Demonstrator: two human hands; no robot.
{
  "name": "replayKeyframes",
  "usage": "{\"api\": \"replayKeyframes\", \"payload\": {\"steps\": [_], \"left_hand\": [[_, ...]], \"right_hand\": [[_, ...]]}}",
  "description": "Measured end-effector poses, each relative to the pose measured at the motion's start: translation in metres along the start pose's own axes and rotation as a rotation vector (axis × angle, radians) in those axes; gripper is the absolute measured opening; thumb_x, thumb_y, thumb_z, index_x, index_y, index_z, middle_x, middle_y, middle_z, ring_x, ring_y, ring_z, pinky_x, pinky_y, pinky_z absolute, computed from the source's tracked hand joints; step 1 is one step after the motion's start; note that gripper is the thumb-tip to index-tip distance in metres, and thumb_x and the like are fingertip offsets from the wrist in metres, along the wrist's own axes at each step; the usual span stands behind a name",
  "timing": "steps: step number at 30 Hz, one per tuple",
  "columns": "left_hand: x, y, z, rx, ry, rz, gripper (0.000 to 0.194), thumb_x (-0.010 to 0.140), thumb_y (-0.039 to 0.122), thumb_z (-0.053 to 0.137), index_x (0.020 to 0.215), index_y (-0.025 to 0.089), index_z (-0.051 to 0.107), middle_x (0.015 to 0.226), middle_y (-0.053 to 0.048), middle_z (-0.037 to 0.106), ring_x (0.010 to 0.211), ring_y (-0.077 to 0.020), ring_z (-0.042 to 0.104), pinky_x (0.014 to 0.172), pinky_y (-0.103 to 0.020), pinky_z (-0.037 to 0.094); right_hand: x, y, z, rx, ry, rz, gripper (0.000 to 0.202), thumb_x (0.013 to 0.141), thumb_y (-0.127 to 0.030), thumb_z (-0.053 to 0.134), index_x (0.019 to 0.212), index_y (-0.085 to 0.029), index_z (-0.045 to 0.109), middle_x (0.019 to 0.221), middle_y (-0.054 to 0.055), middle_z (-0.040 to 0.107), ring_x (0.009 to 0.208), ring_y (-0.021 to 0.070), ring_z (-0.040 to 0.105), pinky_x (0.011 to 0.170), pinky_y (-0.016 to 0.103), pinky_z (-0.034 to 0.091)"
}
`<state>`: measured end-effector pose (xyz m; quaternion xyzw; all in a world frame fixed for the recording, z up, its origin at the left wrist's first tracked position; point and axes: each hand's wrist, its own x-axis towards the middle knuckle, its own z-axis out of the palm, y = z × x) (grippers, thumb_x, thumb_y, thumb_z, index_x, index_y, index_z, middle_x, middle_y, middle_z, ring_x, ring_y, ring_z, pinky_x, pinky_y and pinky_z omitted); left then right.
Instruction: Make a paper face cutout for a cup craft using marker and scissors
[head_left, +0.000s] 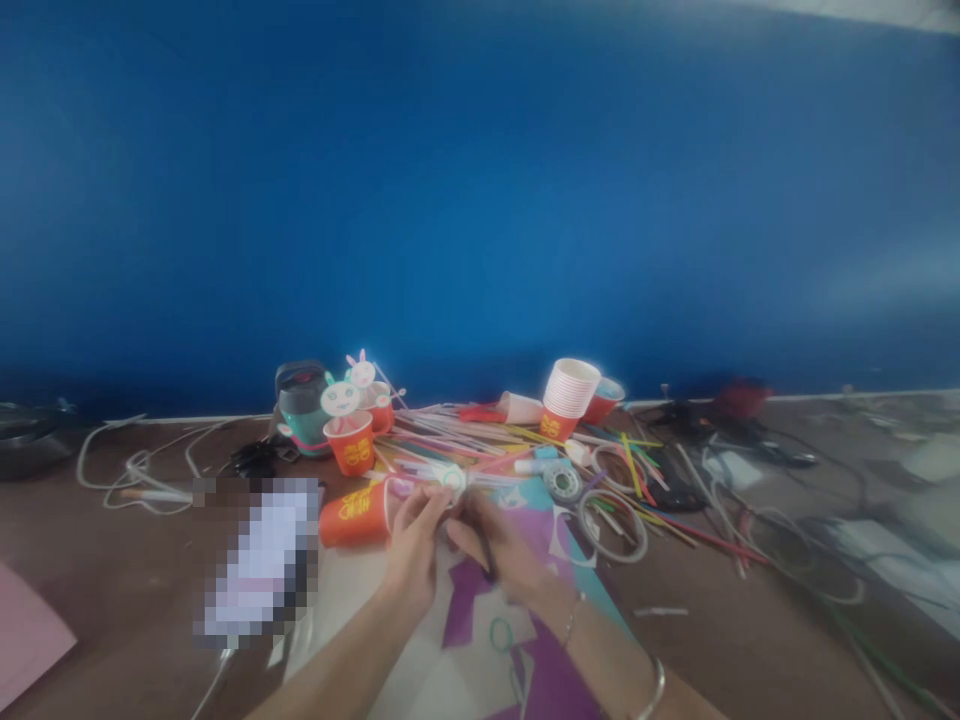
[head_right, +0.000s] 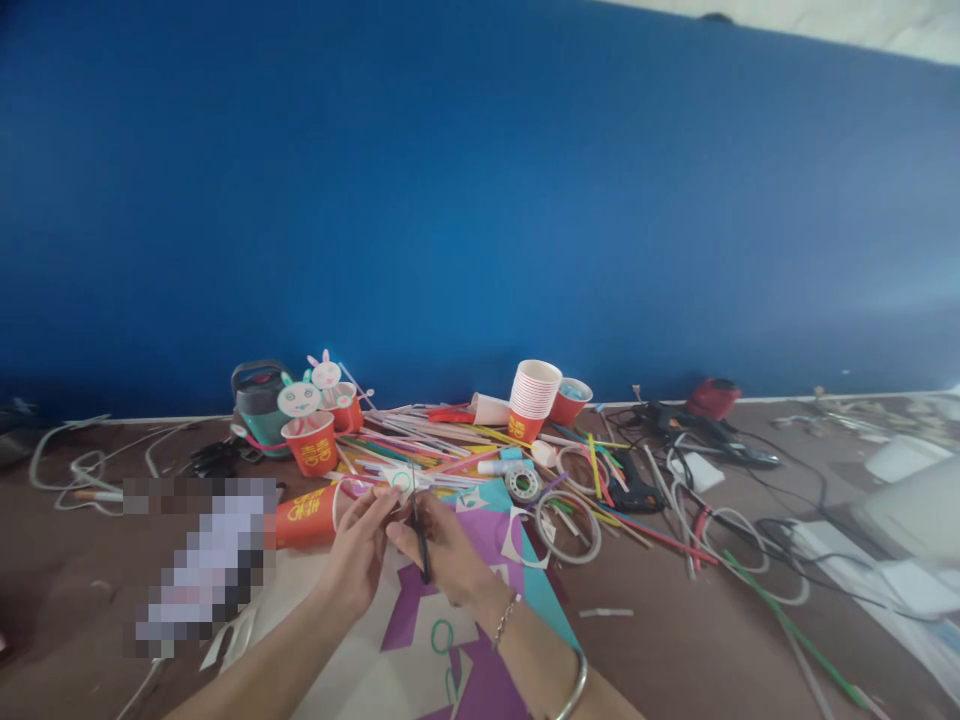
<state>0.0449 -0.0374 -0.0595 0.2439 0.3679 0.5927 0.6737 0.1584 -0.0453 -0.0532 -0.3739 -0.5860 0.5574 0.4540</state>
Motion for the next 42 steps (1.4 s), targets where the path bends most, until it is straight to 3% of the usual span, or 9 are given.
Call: {"api": "replayKeyframes", "payload": {"steps": [5,13,26,33,42], "left_hand": [[0.0007,-0.0017,-0.0002,0.030,0.031,0.010,0.024,0.067,0.034,0.074,0.068,0.020,0.055,0.060,0.004,0.054,0.051,-0.0106,0.051,0.051,-0.022,0.041],[-0.0002,-0.0020,0.0000,0.028,0.027,0.043,0.018,0.067,0.030,0.074,0.067,0.019,0.060,0.067,0.003,0.058,0.068,-0.0119,0.055,0.069,-0.022,0.045],[-0.0009,0.0006,0.0023,0.033,0.043,0.039,0.022,0.063,0.031,0.077,0.066,0.018,0.060,0.065,0.004,0.057,0.066,-0.0109,0.054,0.066,-0.021,0.043],[0.0008,0.0008,0.0018,0.038,0.067,0.048,0.024,0.059,0.031,0.079,0.066,0.017,0.060,0.066,0.004,0.058,0.066,-0.0110,0.055,0.066,-0.022,0.043],[-0.0007,0.0024,0.0017,0.089,-0.012,0.049,0.024,0.062,0.032,0.077,0.063,0.017,0.059,0.062,0.004,0.056,0.062,-0.0098,0.052,0.061,-0.020,0.041]], "right_hand": [[0.0018,0.0071,0.0028,0.023,0.032,-0.044,0.029,0.076,-0.045,0.066,0.080,-0.021,0.052,0.072,-0.003,0.047,0.064,0.0134,0.044,0.062,0.027,0.040],[-0.0024,0.0096,0.0000,0.022,0.034,-0.063,0.032,0.073,-0.046,0.069,0.076,-0.020,0.051,0.070,-0.003,0.046,0.064,0.0128,0.041,0.062,0.026,0.039],[-0.0039,0.0083,0.0040,-0.004,0.102,-0.085,0.037,0.074,-0.055,0.065,0.073,-0.020,0.050,0.068,-0.002,0.044,0.064,0.0134,0.041,0.063,0.026,0.041],[-0.0043,0.0065,0.0035,-0.004,0.115,-0.036,0.043,0.072,-0.059,0.065,0.067,-0.020,0.046,0.061,-0.004,0.038,0.057,0.0109,0.035,0.052,0.023,0.035],[-0.0043,0.0053,0.0049,-0.007,0.129,-0.050,0.042,0.070,-0.060,0.066,0.070,-0.021,0.048,0.065,-0.003,0.042,0.059,0.0123,0.037,0.057,0.026,0.039]]}}
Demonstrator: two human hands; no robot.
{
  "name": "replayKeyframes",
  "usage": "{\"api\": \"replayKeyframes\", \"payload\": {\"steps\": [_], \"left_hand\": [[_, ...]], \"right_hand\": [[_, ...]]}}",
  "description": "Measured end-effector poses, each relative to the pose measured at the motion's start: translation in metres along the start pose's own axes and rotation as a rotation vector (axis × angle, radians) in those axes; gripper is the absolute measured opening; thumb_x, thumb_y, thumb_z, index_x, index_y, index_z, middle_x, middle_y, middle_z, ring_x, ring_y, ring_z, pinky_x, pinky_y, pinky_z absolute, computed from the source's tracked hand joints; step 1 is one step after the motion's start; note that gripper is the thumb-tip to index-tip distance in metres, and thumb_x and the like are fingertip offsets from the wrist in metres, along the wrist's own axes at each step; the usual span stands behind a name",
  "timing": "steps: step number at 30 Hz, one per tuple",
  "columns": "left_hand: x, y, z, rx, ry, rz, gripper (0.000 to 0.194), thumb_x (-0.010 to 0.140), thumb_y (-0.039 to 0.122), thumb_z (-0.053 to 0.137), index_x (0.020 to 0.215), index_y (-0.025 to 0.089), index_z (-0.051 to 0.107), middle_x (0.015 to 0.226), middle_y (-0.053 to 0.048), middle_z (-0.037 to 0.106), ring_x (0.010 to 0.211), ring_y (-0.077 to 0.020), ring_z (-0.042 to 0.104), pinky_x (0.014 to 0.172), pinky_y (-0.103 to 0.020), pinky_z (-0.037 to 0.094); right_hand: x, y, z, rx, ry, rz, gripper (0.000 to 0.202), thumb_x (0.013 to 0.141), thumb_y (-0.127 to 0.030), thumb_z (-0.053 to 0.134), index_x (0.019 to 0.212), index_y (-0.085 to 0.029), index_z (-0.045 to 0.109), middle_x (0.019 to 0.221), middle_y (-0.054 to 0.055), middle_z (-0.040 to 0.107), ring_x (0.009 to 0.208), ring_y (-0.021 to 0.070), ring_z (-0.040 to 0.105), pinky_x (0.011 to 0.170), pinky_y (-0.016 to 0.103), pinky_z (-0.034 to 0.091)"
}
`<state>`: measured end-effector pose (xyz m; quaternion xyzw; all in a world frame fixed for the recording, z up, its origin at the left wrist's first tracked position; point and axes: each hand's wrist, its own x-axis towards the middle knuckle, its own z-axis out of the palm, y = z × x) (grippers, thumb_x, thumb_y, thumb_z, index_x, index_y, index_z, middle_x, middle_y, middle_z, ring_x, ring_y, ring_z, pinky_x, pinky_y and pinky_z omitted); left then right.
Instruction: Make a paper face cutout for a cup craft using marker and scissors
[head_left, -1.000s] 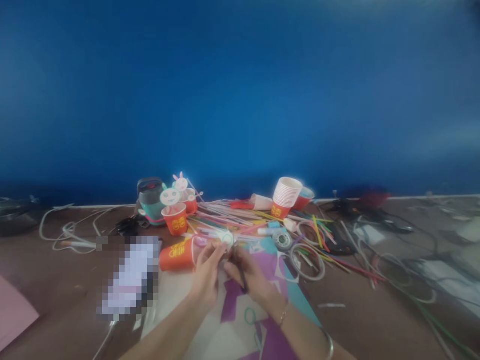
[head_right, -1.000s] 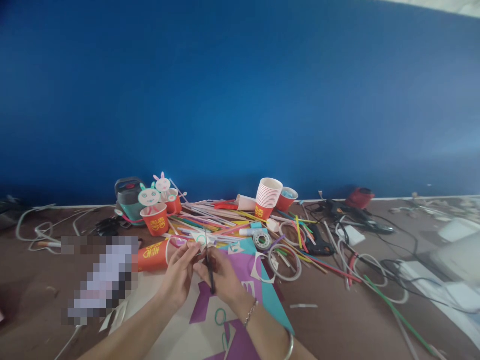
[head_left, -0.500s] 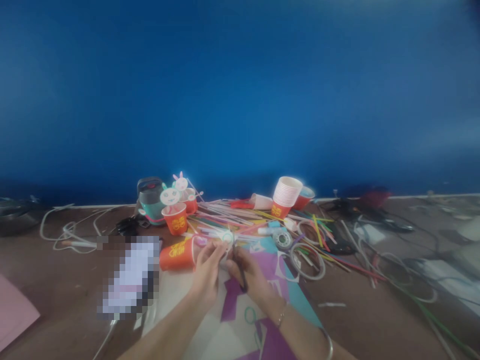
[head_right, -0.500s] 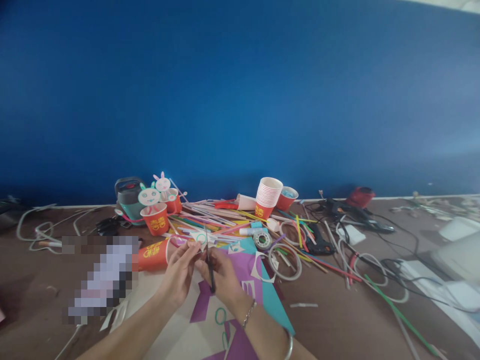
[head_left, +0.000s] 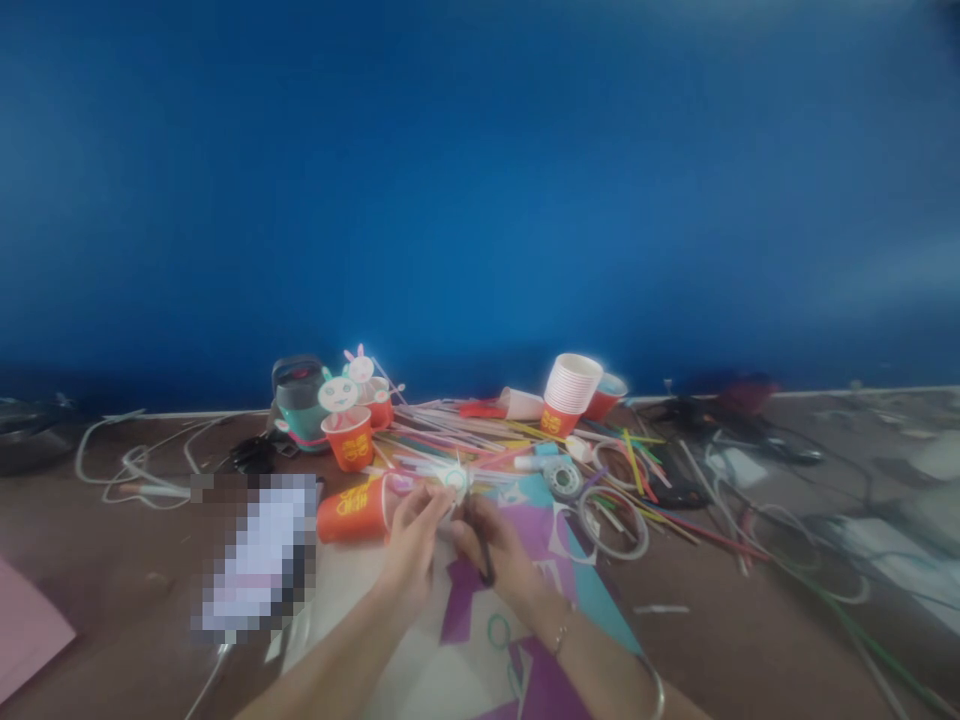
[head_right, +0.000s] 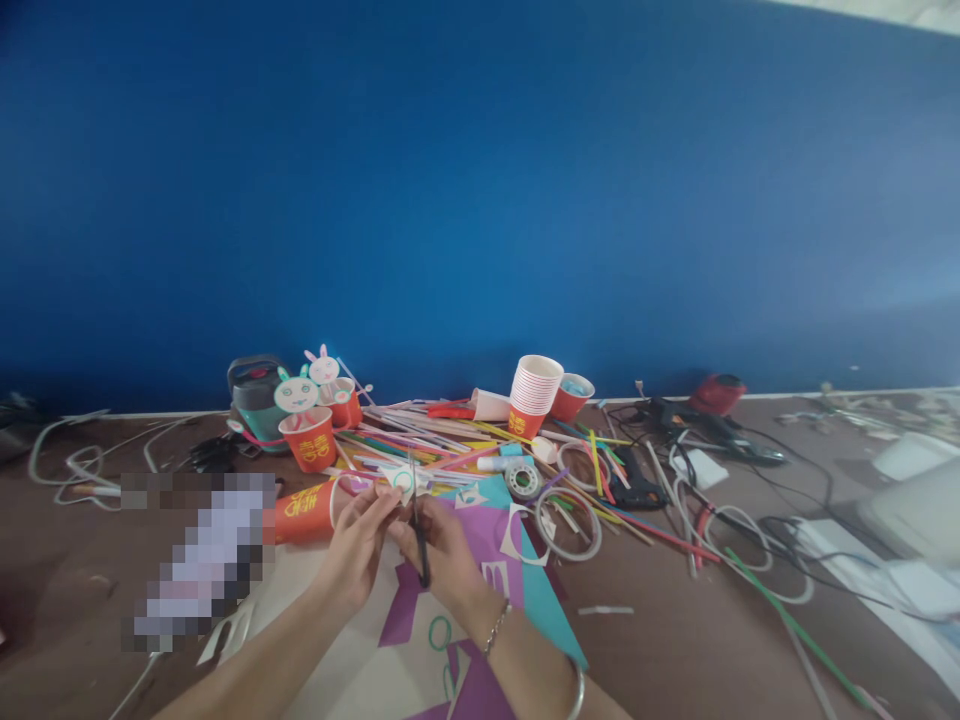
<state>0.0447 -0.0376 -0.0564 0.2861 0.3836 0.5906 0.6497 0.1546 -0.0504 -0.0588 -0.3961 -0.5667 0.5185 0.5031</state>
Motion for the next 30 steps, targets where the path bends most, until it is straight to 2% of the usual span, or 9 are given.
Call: {"api": "replayKeyframes", "payload": {"steps": [14,30], "left_hand": [[0.0014,-0.0016,-0.0011,-0.058,0.009,-0.008,0.024,0.063,0.028,0.079,0.063,0.016,0.058,0.062,0.004,0.056,0.062,-0.0079,0.050,0.062,-0.018,0.040],[0.0037,-0.0021,-0.0032,-0.011,-0.048,0.028,0.027,0.067,0.029,0.076,0.062,0.016,0.054,0.061,0.004,0.053,0.061,-0.0079,0.047,0.061,-0.018,0.038]], "right_hand": [[-0.0011,0.0020,0.0012,0.040,-0.021,0.030,0.045,0.072,-0.062,0.063,0.068,-0.021,0.044,0.057,-0.006,0.035,0.052,0.0096,0.031,0.046,0.023,0.027],[-0.0008,0.0051,-0.0006,0.078,-0.018,0.024,0.042,0.072,-0.054,0.068,0.067,-0.020,0.042,0.058,-0.007,0.033,0.053,0.0089,0.027,0.048,0.023,0.024]]}}
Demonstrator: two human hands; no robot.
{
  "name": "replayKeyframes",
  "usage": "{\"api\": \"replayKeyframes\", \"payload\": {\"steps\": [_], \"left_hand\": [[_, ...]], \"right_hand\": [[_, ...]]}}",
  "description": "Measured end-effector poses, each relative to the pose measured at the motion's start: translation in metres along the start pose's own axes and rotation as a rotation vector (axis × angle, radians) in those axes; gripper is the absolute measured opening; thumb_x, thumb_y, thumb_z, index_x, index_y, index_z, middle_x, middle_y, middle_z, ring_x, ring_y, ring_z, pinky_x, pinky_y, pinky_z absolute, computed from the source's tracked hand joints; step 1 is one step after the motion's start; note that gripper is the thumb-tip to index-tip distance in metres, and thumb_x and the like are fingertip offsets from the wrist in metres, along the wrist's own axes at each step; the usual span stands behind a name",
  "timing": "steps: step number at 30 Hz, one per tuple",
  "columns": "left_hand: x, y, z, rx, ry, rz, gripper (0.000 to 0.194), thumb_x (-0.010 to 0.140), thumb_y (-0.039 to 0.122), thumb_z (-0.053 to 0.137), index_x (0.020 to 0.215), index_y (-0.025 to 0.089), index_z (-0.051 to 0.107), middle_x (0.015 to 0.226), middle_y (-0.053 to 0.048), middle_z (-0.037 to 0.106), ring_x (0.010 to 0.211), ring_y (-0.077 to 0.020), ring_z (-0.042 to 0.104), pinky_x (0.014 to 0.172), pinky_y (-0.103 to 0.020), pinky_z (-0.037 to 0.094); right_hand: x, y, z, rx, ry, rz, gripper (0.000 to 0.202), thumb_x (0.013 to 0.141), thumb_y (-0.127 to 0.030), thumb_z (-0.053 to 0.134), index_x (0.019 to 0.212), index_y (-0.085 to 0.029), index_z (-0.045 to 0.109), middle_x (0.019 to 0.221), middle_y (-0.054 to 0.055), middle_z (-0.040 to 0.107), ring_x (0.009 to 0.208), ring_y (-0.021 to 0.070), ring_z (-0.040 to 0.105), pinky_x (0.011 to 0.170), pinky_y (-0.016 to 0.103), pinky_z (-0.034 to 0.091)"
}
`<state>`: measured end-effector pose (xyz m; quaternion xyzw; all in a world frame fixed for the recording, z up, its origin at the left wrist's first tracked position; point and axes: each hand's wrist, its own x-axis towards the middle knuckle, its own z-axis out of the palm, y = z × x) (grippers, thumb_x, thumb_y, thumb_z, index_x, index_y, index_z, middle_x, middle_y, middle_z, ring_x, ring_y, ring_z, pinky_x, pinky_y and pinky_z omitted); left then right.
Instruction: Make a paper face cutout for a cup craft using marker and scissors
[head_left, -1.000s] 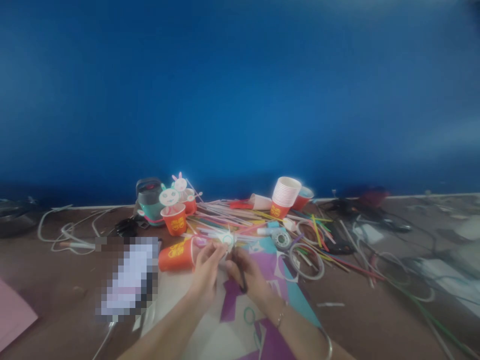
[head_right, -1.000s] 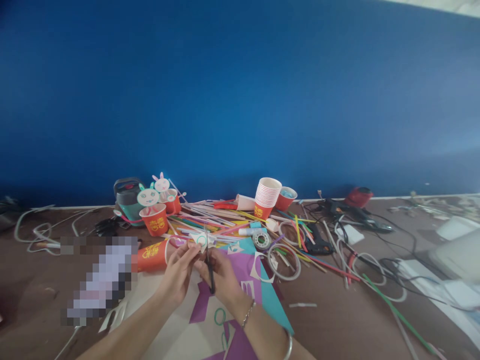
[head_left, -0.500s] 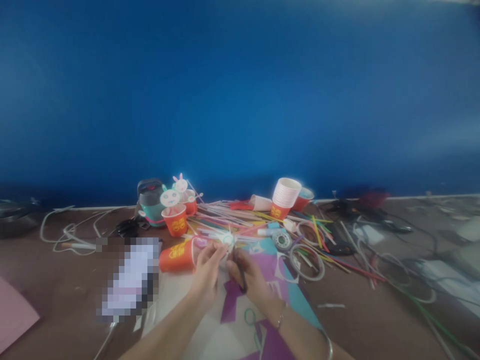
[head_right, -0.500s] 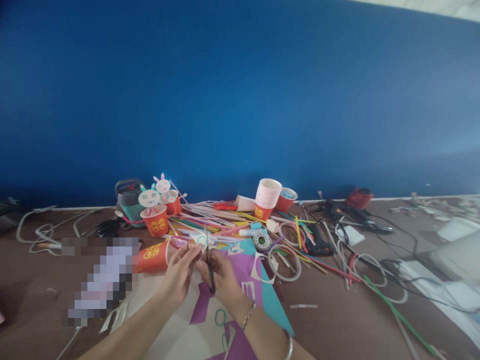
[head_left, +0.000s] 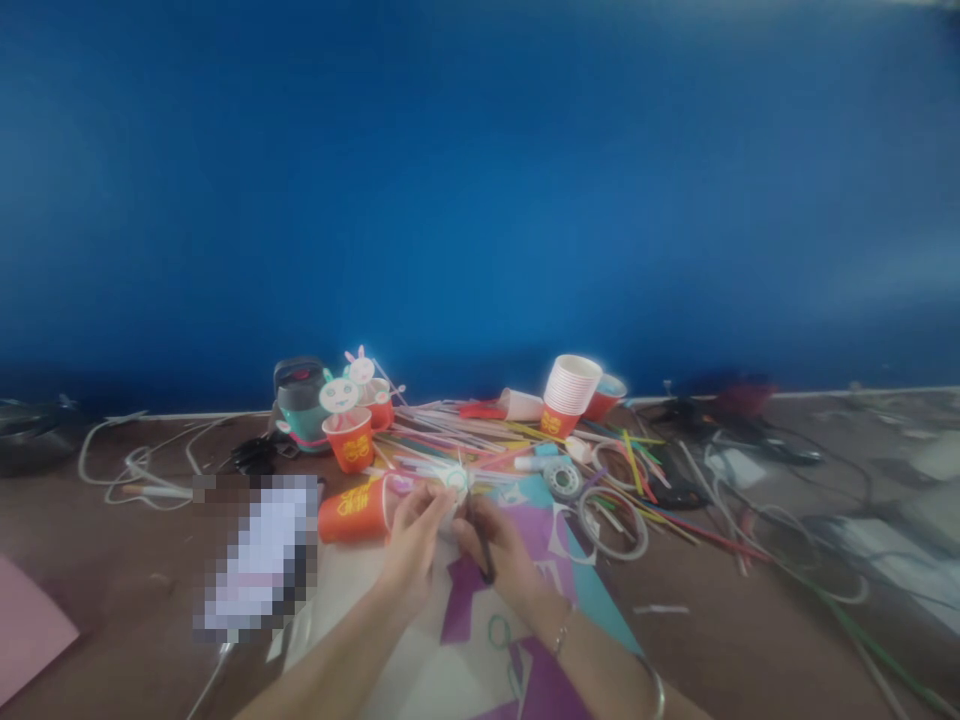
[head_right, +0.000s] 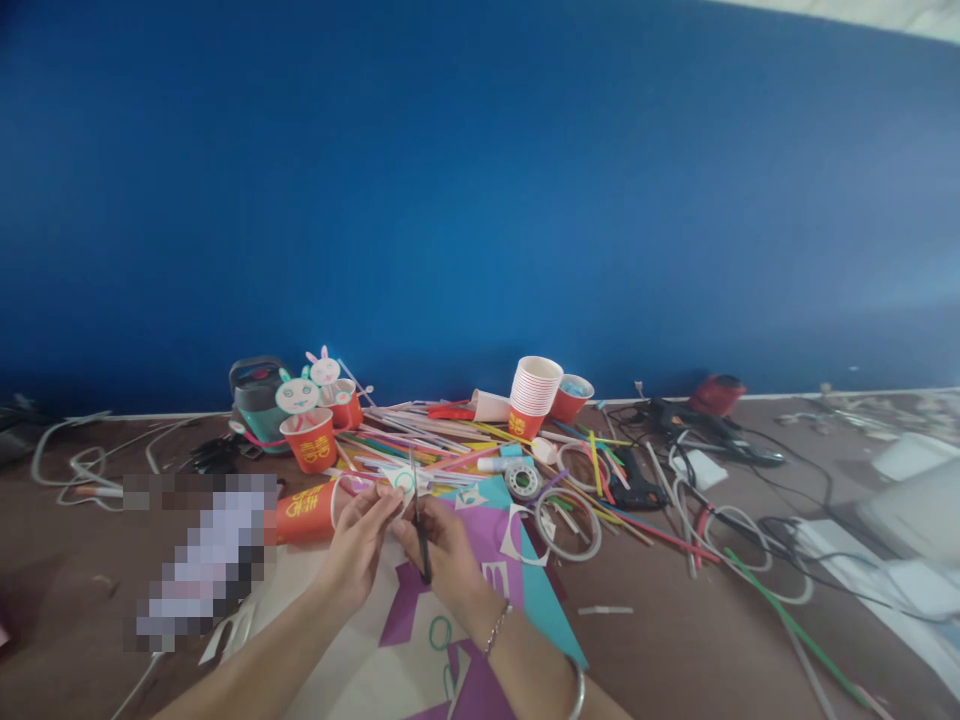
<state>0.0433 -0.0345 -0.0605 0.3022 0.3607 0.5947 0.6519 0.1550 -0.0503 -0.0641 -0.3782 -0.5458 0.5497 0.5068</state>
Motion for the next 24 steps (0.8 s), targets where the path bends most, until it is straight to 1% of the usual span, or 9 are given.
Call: {"api": "replayKeyframes", "payload": {"steps": [5,9,15,21,24], "left_hand": [[-0.0001,0.0006,0.0006,0.014,0.013,0.011,0.026,0.066,0.029,0.077,0.061,0.016,0.055,0.061,0.004,0.054,0.062,-0.0083,0.048,0.062,-0.019,0.039],[0.0012,0.0003,0.0001,0.028,0.015,0.014,0.026,0.066,0.029,0.077,0.062,0.016,0.055,0.062,0.004,0.055,0.063,-0.0084,0.049,0.064,-0.019,0.039],[0.0027,-0.0007,-0.0011,0.018,0.024,0.008,0.026,0.065,0.029,0.077,0.062,0.016,0.055,0.062,0.004,0.055,0.063,-0.0082,0.049,0.063,-0.018,0.039],[0.0014,0.0000,-0.0011,0.012,0.035,0.003,0.025,0.064,0.028,0.078,0.062,0.016,0.056,0.062,0.004,0.055,0.063,-0.0084,0.049,0.062,-0.019,0.039],[0.0001,0.0010,-0.0008,0.016,0.018,0.004,0.026,0.065,0.028,0.077,0.061,0.016,0.055,0.061,0.004,0.054,0.062,-0.0083,0.048,0.062,-0.018,0.039]], "right_hand": [[-0.0002,-0.0009,0.0001,-0.016,0.006,-0.006,0.043,0.074,-0.056,0.064,0.066,-0.020,0.042,0.059,-0.006,0.035,0.053,0.0091,0.029,0.047,0.023,0.025],[-0.0005,-0.0001,-0.0007,-0.035,0.010,-0.006,0.040,0.074,-0.055,0.065,0.069,-0.020,0.046,0.057,-0.006,0.034,0.053,0.0095,0.029,0.046,0.023,0.024],[-0.0010,-0.0028,-0.0011,-0.054,0.012,-0.018,0.042,0.075,-0.056,0.064,0.066,-0.020,0.044,0.054,-0.007,0.032,0.051,0.0091,0.028,0.045,0.023,0.024],[-0.0011,-0.0031,-0.0018,-0.049,0.000,0.001,0.040,0.076,-0.054,0.064,0.066,-0.020,0.044,0.054,-0.007,0.032,0.050,0.0086,0.028,0.044,0.022,0.023],[-0.0013,-0.0026,-0.0022,-0.046,-0.009,0.004,0.040,0.076,-0.054,0.064,0.068,-0.020,0.045,0.052,-0.008,0.032,0.048,0.0085,0.028,0.044,0.023,0.023]]}}
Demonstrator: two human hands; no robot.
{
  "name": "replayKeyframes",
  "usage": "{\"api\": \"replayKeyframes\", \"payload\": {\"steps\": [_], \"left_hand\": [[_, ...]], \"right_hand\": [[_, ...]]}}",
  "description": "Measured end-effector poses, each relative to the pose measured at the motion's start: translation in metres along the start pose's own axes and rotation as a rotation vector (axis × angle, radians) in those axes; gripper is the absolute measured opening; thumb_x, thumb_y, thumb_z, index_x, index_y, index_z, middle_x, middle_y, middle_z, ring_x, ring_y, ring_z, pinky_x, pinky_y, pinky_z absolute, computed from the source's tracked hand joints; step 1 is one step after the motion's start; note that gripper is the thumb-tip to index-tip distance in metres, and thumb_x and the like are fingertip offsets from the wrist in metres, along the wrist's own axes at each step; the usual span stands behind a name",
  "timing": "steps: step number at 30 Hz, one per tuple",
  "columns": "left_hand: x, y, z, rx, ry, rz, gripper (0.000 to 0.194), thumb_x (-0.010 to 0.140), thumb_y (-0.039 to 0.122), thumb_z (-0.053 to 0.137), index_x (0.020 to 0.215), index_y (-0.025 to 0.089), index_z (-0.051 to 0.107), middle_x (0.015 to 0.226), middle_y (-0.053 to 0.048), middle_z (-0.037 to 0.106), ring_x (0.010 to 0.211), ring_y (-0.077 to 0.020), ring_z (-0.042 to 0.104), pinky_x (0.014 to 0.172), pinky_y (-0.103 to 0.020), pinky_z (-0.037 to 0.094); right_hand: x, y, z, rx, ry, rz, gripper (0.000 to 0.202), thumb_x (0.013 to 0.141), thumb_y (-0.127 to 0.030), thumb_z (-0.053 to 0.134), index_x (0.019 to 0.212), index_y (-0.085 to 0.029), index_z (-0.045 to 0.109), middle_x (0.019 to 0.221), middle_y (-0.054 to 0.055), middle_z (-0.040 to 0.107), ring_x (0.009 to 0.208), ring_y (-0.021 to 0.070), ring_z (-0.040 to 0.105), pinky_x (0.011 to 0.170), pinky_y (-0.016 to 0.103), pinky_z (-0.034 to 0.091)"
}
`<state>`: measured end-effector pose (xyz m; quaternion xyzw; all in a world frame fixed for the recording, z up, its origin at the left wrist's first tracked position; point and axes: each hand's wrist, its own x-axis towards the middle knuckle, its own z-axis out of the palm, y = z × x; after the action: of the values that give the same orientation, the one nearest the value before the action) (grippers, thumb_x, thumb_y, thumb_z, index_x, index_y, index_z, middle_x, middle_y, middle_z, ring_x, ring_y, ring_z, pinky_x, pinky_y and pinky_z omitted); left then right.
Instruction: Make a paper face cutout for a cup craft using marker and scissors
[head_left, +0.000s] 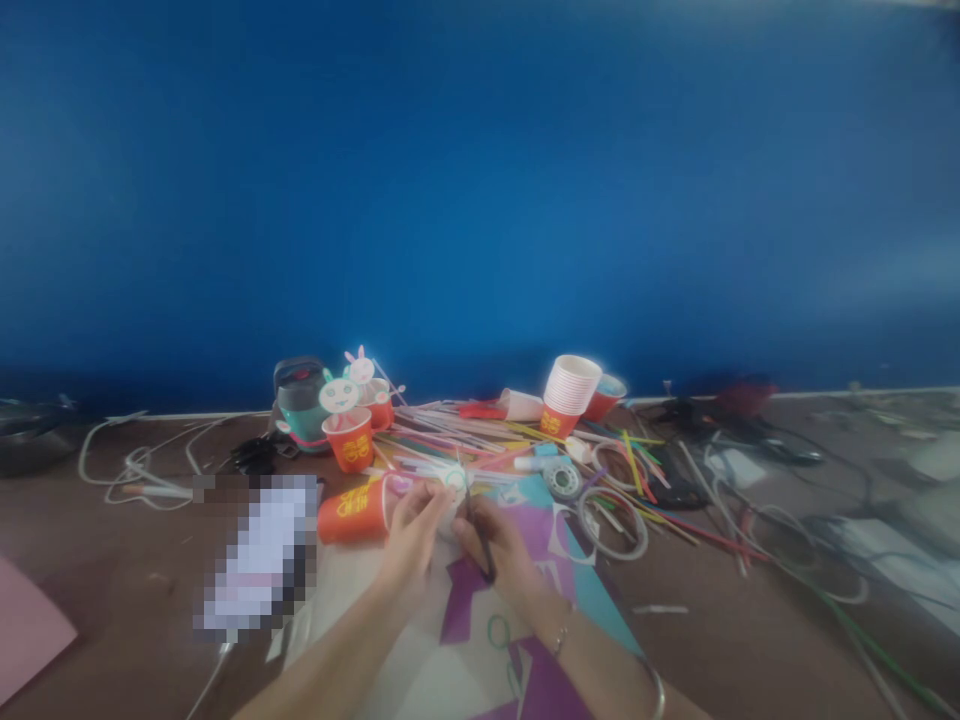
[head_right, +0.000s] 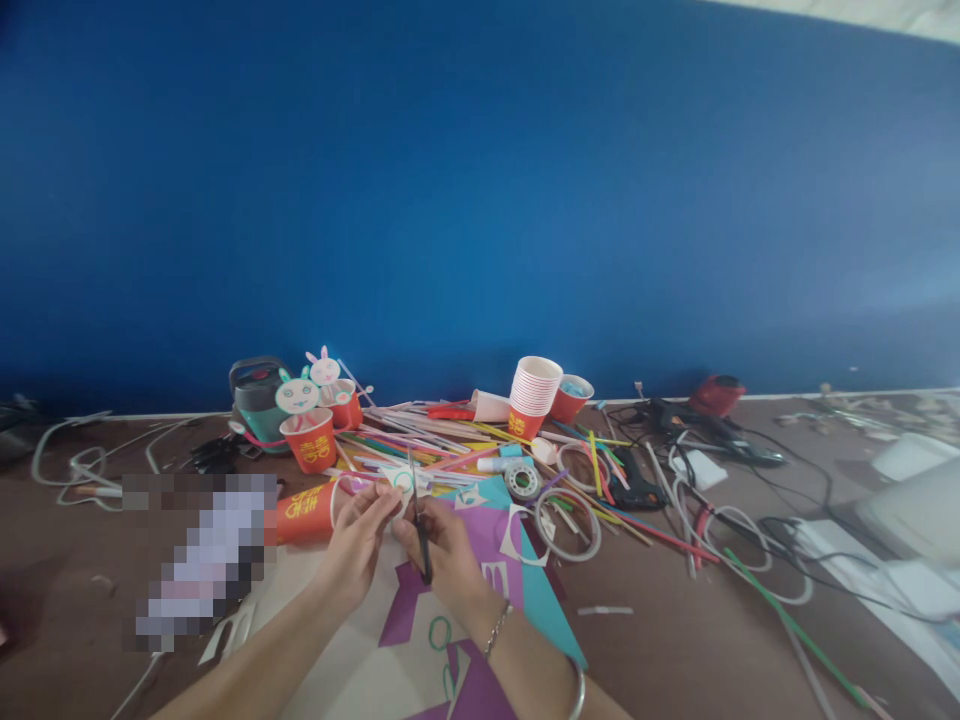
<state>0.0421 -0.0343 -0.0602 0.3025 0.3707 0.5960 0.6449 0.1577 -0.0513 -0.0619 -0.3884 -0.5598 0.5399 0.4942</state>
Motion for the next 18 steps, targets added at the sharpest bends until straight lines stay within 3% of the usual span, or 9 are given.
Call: {"api": "replayKeyframes", "payload": {"steps": [18], "left_hand": [[0.0028,0.0034,0.0004,0.037,0.003,0.008,0.027,0.063,0.031,0.078,0.060,0.016,0.056,0.059,0.005,0.050,0.061,-0.0085,0.047,0.063,-0.020,0.038]], "right_hand": [[-0.0007,0.0003,-0.0006,0.022,-0.010,-0.007,0.042,0.077,-0.051,0.064,0.063,-0.021,0.040,0.051,-0.008,0.032,0.048,0.0081,0.027,0.044,0.023,0.021]]}}
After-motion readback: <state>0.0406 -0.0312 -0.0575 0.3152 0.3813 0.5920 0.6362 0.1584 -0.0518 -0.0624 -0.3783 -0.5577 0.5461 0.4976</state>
